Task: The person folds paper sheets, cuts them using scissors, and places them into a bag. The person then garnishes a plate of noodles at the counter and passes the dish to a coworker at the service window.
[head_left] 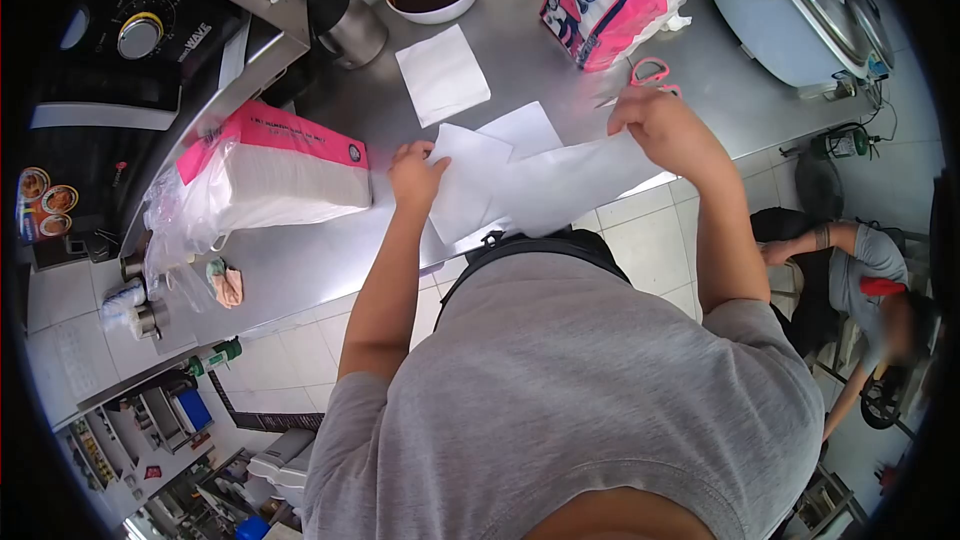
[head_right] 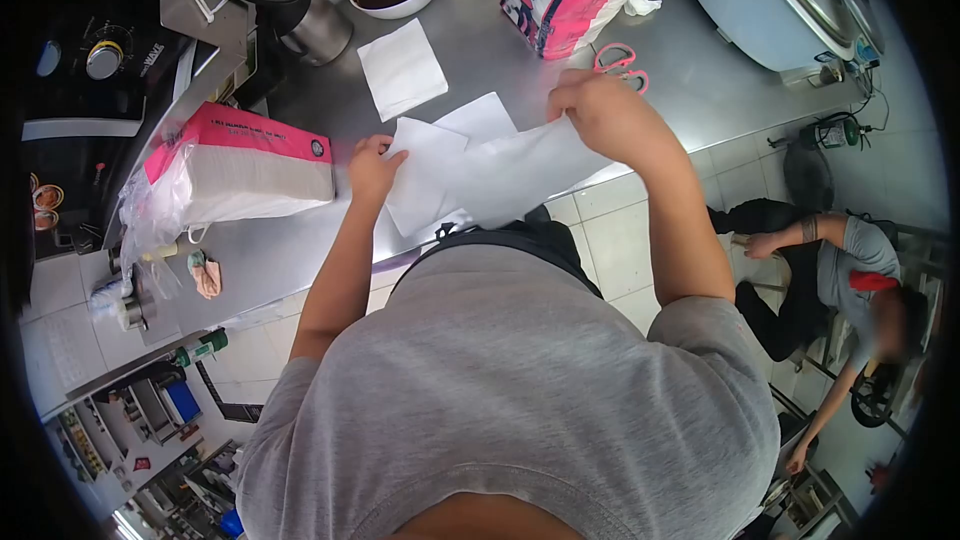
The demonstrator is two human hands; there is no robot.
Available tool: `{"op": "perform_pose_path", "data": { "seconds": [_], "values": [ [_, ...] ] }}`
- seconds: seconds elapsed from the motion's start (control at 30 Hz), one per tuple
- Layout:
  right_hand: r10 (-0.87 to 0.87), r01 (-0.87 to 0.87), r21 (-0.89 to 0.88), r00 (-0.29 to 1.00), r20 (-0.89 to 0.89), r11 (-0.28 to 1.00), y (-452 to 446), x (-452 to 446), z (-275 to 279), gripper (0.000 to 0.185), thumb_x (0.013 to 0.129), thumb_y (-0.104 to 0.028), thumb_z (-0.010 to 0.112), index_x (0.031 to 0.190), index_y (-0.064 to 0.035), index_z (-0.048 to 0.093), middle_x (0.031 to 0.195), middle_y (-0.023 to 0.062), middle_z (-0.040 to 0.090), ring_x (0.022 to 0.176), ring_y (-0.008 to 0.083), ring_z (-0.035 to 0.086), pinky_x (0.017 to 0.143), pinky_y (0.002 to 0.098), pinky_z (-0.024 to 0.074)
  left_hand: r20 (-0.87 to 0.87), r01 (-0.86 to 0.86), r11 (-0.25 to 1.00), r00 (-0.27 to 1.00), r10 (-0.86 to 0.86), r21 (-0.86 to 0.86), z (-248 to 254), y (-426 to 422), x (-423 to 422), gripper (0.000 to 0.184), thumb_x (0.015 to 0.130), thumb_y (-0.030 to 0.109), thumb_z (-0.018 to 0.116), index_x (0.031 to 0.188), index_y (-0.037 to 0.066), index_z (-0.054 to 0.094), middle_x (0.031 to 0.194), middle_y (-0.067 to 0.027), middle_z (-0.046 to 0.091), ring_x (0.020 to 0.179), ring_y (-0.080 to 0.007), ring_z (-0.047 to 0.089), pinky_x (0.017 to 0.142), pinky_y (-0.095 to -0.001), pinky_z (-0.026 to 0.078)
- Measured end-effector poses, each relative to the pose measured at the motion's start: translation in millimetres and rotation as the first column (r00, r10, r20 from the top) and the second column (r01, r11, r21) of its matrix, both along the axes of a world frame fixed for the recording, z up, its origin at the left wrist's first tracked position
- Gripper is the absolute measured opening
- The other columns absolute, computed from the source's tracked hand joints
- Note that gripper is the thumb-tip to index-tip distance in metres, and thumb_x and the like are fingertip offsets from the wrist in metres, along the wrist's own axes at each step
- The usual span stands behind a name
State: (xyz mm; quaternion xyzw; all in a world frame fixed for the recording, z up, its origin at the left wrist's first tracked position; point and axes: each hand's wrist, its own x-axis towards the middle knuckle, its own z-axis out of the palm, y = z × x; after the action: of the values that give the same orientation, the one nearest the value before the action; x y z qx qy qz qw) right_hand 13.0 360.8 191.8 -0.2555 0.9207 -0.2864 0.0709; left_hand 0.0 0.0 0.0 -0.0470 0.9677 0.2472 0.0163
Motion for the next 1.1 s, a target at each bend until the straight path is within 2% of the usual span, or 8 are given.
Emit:
{"op": "perform_pose_path", "data": {
  "seconds": [0.27,0.4,0.5,0.63,0.73,0.83,1.0,1.1],
  "values": [
    [0.215,-0.22,-0.058,0.973,-0.086,0.974,-40,19,30,0.02,0.07,0.007,0.058,0.085,-0.0046,0.064,0.086,0.0084,0.058,0.086,0.0293,0.057,0.073,0.0377,0.0458,-0.305,0.017,0.977,0.951,0.05,0.213,6,-1,-19,0.023,0.074,0.024,0.074,0.09,0.01,0.067,0.092,-0.0034,0.062,0.095,-0.0238,0.057,0.084,-0.0399,0.041],
    [0.208,-0.212,-0.042,0.974,-0.095,0.976,-45,19,33,0.02,0.071,0.007,0.059,0.086,-0.0049,0.064,0.087,0.0083,0.058,0.086,0.0291,0.057,0.073,0.0375,0.0459,0.02,0.027,0.999,0.999,-0.027,-0.026,15,16,-31,0.019,0.074,0.024,0.074,0.088,0.014,0.068,0.092,-0.0023,0.065,0.095,-0.0237,0.06,0.083,-0.0362,0.044],
    [0.202,-0.207,-0.069,0.976,-0.077,0.976,-40,21,38,0.021,0.071,0.007,0.059,0.088,-0.0052,0.064,0.088,0.0083,0.058,0.088,0.0292,0.057,0.074,0.0378,0.0461,-0.038,0.074,0.972,0.997,-0.067,0.225,5,-1,-43,0.015,0.074,0.024,0.073,0.084,0.013,0.069,0.09,-0.0034,0.067,0.087,-0.0239,0.064,0.079,-0.0357,0.046],
    [0.223,-0.231,-0.137,0.972,-0.074,0.963,-51,19,23,0.016,0.078,0.002,0.058,0.091,-0.0049,0.063,0.091,0.0101,0.061,0.09,0.0306,0.058,0.075,0.0387,0.0464,-0.288,-0.101,0.967,0.943,0.168,0.234,51,-11,-84,0.014,0.074,0.018,0.071,0.08,0.007,0.066,0.083,-0.0084,0.069,0.075,-0.0285,0.065,0.072,-0.0369,0.051],
    [0.135,-0.148,-0.234,0.988,-0.071,0.961,-71,7,20,0.011,0.085,-0.005,0.057,0.094,-0.0047,0.063,0.094,0.0127,0.064,0.09,0.0316,0.06,0.074,0.0385,0.0467,-0.773,0.149,0.987,0.633,-0.044,0.066,88,-4,-111,0.014,0.075,0.015,0.07,0.077,0.003,0.063,0.076,-0.0097,0.068,0.068,-0.025,0.064,0.066,-0.034,0.05],
    [0.006,0.008,-0.366,0.999,0.037,0.931,-83,-5,25,0.011,0.087,-0.01,0.059,0.096,-0.0037,0.062,0.091,0.0119,0.065,0.085,0.0283,0.061,0.074,0.0352,0.0472,-0.347,0.202,0.824,0.938,-0.006,0.53,133,24,-93,0.016,0.075,0.013,0.07,0.082,0.003,0.06,0.075,-0.0096,0.066,0.065,-0.0195,0.061,0.065,-0.0298,0.049],
    [-0.011,-0.072,-0.464,0.985,-0.173,0.883,-92,-16,42,0.013,0.087,-0.01,0.063,0.098,-0.0027,0.062,0.085,0.0069,0.065,0.08,0.0174,0.062,0.075,0.0276,0.0475,-0.291,0.182,0.889,0.955,-0.058,0.42,239,62,-33,0.028,0.075,0.009,0.071,0.098,0.005,0.057,0.074,-0.006,0.066,0.067,-0.0117,0.058,0.064,-0.0258,0.046],
    [0.051,-0.083,-0.474,0.996,-0.08,0.877,-96,-16,69,0.012,0.084,-0.012,0.063,0.093,-0.0043,0.063,0.086,0.012,0.066,0.078,0.0304,0.062,0.067,0.036,0.0478,-0.232,0.258,0.834,0.959,-0.161,0.488,261,62,-23,0.034,0.076,0.006,0.07,0.106,0.005,0.056,0.078,-0.0053,0.067,0.072,-0.0101,0.059,0.067,-0.0254,0.046]
  ]
}}
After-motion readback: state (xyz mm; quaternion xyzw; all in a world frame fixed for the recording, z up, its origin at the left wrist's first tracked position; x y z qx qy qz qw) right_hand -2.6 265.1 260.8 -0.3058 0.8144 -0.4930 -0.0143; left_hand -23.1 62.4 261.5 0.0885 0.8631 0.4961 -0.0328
